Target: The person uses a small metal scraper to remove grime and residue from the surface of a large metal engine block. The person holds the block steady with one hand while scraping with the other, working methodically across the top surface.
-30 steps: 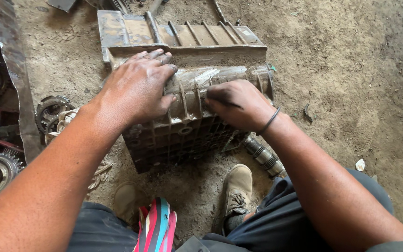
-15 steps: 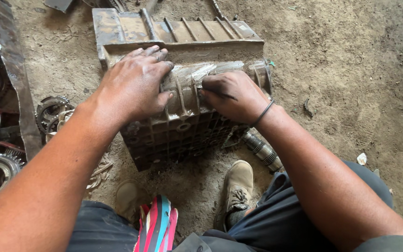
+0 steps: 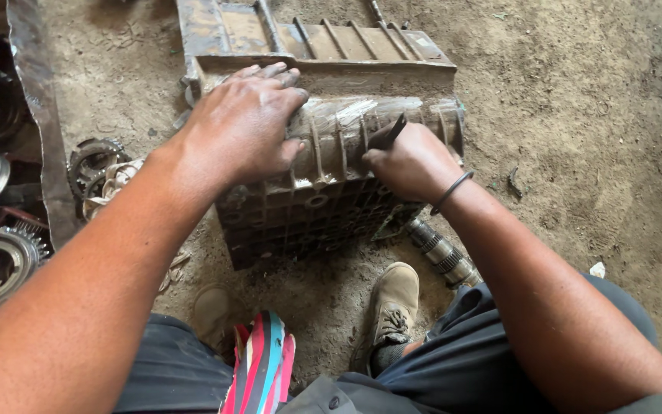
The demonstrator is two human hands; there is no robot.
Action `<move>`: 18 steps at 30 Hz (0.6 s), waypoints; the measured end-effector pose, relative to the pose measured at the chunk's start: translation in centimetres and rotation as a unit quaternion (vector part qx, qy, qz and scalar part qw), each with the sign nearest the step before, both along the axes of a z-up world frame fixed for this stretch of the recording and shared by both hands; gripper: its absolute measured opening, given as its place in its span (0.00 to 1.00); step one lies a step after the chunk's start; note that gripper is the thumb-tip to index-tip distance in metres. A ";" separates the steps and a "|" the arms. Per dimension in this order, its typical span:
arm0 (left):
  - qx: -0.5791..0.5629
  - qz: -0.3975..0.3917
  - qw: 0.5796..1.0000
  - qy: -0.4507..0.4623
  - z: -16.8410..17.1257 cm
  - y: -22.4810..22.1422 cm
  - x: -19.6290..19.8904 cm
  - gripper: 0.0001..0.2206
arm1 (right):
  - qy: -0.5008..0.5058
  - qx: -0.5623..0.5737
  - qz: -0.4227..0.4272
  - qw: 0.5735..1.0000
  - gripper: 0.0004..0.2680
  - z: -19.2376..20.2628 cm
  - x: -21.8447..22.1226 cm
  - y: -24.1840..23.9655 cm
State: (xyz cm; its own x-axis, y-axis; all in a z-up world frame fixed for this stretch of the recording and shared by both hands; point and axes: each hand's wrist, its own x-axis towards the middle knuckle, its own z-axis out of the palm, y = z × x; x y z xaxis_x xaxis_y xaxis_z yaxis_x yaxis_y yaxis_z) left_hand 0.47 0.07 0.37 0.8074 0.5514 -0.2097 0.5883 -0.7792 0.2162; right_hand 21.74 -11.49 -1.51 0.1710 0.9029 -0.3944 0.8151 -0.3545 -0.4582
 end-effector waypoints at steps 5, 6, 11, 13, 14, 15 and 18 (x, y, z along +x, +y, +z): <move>0.059 -0.034 0.994 -0.080 -0.6 0.0 -0.1 0.24 | 0.168 -0.069 -0.124 0.976 0.08 0.0 -0.2 -0.1; 0.089 -0.051 0.988 -0.119 -0.5 0.0 -0.1 0.26 | 0.181 -0.075 -0.144 0.970 0.08 -0.1 -0.1 -0.1; 0.005 0.012 1.000 -0.023 0.0 -0.2 -0.2 0.23 | 0.296 -0.044 -0.238 0.924 0.08 -1.5 0.0 -1.3; 0.020 0.001 0.999 -0.038 0.2 -0.3 -0.1 0.23 | 0.342 -0.027 -0.261 0.902 0.07 -2.2 -0.3 -2.0; 0.033 -0.007 0.998 -0.054 0.2 -0.3 -0.2 0.23 | 0.357 -0.022 -0.268 0.894 0.08 -2.5 -0.6 -2.2; 0.046 -0.014 0.996 -0.070 0.2 -0.3 -0.2 0.23 | 0.372 -0.017 -0.276 0.886 0.08 -2.8 -1.0 -2.4; 0.037 -0.008 0.999 -0.040 -0.1 -0.2 -0.1 0.22 | 0.385 0.005 -0.320 0.866 0.08 -3.5 -2.3 -3.0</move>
